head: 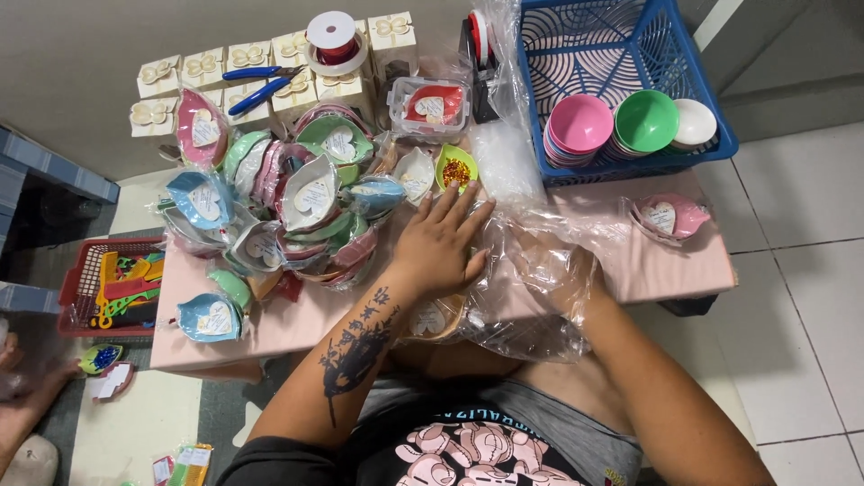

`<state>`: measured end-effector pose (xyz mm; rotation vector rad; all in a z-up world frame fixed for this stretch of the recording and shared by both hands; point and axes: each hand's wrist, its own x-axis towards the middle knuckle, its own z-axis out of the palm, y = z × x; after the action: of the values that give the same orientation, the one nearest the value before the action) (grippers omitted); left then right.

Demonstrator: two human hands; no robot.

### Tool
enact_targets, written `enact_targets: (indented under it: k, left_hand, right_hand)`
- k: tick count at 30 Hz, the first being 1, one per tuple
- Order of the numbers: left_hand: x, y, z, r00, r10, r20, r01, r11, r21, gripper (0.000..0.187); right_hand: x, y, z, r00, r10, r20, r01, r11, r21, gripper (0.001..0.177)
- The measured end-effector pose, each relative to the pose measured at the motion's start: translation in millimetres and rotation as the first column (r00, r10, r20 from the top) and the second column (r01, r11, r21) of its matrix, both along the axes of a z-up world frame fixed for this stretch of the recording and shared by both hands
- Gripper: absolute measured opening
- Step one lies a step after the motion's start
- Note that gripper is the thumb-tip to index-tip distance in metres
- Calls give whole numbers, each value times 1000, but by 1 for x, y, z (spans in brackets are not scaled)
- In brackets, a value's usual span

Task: Packing small heart-shaped decorative bowls into individual plastic bags at a workshop station.

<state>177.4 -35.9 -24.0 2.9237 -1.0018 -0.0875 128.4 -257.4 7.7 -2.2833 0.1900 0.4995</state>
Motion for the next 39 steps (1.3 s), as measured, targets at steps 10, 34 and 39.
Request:
enact_targets:
  k: [10,34,39]
  left_hand:
    - [-4,0,-4,1000,-11,25,10,1000,23,78]
    - [-123,108,16,941,129,313,159,647,-746,34]
    - [-126,152,-28,914,267,305,56,663,-747,22]
  right_hand:
    - [5,-10,-78,941,186,282,-30,878,-477,36]
    - [-94,-32,11,492,-560,667,240,823,515,20]
    - [-77,38,63,494,111,862,-53,994,-97,23]
